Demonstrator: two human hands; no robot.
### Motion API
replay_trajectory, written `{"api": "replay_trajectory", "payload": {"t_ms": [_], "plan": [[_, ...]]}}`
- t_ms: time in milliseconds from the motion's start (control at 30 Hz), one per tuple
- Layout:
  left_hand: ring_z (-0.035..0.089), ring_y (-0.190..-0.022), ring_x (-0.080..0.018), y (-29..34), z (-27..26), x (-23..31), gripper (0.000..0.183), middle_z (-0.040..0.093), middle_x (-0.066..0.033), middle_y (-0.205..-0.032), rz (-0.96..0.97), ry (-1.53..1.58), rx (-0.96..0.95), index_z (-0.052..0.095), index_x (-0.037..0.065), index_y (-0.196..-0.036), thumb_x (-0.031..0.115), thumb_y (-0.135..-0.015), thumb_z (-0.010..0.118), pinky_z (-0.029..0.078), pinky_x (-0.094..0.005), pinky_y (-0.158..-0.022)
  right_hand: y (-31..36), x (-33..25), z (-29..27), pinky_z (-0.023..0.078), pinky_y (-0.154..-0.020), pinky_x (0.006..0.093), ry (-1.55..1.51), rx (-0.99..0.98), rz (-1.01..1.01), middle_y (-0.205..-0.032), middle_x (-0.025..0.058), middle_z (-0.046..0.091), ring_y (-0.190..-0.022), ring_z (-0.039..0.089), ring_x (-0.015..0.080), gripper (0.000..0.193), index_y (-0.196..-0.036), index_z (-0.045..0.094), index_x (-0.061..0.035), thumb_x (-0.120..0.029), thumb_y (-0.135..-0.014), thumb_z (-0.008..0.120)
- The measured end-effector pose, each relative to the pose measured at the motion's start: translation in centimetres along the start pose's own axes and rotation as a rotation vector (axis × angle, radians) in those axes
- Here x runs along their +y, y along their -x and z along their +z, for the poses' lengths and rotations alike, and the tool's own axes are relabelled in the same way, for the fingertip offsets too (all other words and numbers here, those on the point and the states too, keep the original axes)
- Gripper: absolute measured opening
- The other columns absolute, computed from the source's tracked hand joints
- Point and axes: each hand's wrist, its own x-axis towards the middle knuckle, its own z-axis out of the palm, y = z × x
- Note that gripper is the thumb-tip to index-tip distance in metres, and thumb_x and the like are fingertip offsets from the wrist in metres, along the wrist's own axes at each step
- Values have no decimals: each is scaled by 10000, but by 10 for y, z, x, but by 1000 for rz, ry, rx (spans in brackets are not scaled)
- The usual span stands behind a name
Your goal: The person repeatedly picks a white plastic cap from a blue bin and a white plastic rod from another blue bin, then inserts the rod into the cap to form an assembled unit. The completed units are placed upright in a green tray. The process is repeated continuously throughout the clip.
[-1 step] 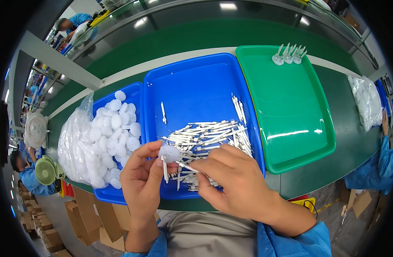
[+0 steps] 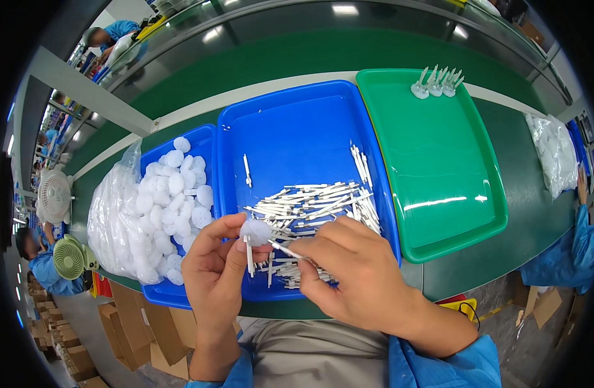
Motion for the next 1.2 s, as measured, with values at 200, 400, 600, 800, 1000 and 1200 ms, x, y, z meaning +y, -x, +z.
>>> {"api": "replay_trajectory", "payload": {"t_ms": [200,400,600,800,1000,1200], "plan": [[806,-1155,-219,3,1,-2,310,790,-185,-1266,-5,11,-27,636,-93,-1448,-47,-1141,651,655,-310,-967,-2,0,0,540,-680,443,-43,-28,39,-865,113,695,-749,666,310,317,-1167,792,-14,0,-851,796],[781,-1190,-227,4,-3,-5,290,716,-157,-1313,52,-78,-56,686,-84,-1359,-118,-1072,693,640,-322,-1018,1,-3,-4,544,-685,436,-156,-79,143,-850,86,715,-762,687,287,332,-1189,795,-25,-3,-858,783],[772,-1159,-232,2,-1,-3,272,678,-150,-1299,112,-110,-113,707,-91,-1283,-172,-1023,702,639,-339,-990,0,-5,2,509,-638,403,-233,-26,237,-769,63,685,-699,667,245,190,-1121,810,-43,-54,-934,844],[776,-1098,-195,4,1,-5,195,718,-141,-1226,66,-84,-105,715,-87,-1221,-101,-1036,774,650,-309,-939,3,-2,12,475,-599,388,-242,-10,217,-725,56,665,-654,635,216,98,-1013,805,-51,-82,-962,883],[763,-1061,-148,3,-1,-7,166,715,-113,-1187,58,-69,-121,730,-77,-1177,-69,-1032,810,667,-280,-924,6,-4,17,474,-591,403,-158,66,130,-761,66,664,-664,626,249,120,-981,779,-51,-66,-933,888],[759,-1042,-149,2,-1,-7,152,716,-117,-1181,57,-235,-152,733,-77,-1178,-54,-1044,801,668,-282,-922,3,-2,21,493,-607,426,60,92,-20,-804,85,661,-683,619,286,141,-975,760,-42,-46,-904,882]]}}
